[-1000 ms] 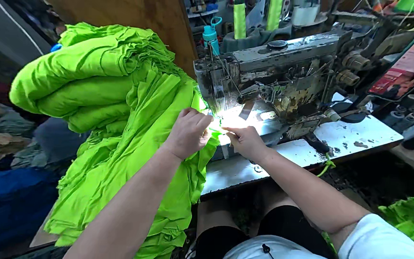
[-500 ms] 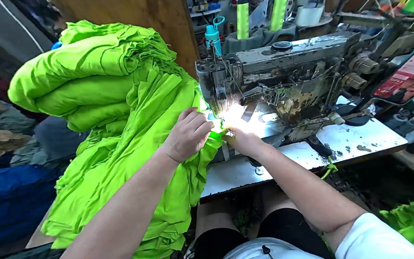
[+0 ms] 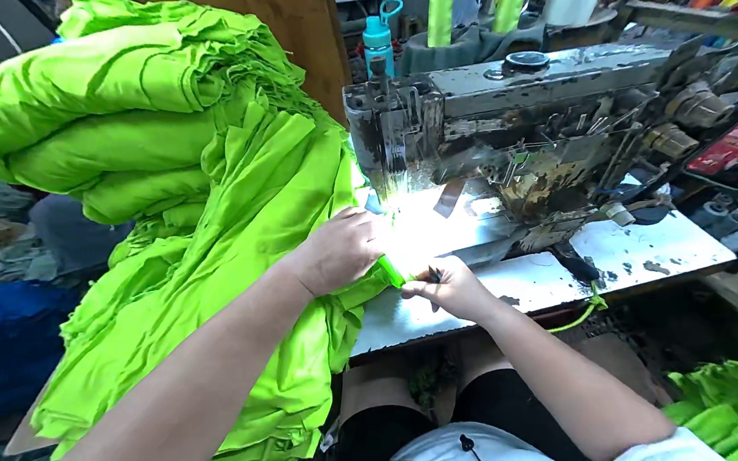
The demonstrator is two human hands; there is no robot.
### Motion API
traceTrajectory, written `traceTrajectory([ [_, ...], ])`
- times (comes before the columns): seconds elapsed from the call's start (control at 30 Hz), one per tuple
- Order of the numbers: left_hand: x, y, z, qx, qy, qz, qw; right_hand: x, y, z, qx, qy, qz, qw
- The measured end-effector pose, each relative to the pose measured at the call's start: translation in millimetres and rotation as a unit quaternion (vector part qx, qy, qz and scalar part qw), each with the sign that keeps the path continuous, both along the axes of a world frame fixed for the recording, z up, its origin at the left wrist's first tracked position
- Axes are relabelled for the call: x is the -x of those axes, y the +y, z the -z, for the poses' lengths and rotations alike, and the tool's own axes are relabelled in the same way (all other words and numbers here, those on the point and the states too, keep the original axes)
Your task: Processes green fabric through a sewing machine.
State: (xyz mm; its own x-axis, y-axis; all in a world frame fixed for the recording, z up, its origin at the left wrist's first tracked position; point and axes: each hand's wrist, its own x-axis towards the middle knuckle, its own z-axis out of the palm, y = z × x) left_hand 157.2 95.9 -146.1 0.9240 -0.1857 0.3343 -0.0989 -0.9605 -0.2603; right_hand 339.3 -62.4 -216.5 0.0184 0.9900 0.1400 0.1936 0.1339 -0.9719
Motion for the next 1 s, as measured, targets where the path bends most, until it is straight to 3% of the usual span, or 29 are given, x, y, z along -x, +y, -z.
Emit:
traceTrajectory([
  [0.3, -10.7, -3.0, -16.0, -0.056, 0.085, -0.007, 0.995, 1.6, 7.9, 0.1, -0.022, -0.005, 0.029, 0.999],
  [0.43, -9.4, 30.6, 9.0, -0.047, 0.023, -0.003, 0.999, 2.4, 9.3, 0.4, -0.023, -0.012, 0.03, 0.999],
  [0.57, -9.6, 10.0, -29.0, -0.011, 0.104, -0.083, 0.991, 2.5, 8.0, -4.9, 0.002, 0.003, 0.027, 1.0],
  [0.67, -8.3, -7.7, -43.2, 0.027, 0.106, -0.078, 0.991, 2.5, 5.4, -5.1, 0.004, -0.002, 0.024, 1.0],
  [0.77, -8.5, -18.9, -49.8, 0.048, 0.132, -0.048, 0.989, 2.8, 3.0, -0.1, -0.014, -0.025, 0.016, 0.999],
  [1.0, -14.3, -15.0, -47.3, 0.024, 0.18, -0.077, 0.98, 5.2, 4.4, 4.1, -0.047, -0.071, 0.027, 0.996],
])
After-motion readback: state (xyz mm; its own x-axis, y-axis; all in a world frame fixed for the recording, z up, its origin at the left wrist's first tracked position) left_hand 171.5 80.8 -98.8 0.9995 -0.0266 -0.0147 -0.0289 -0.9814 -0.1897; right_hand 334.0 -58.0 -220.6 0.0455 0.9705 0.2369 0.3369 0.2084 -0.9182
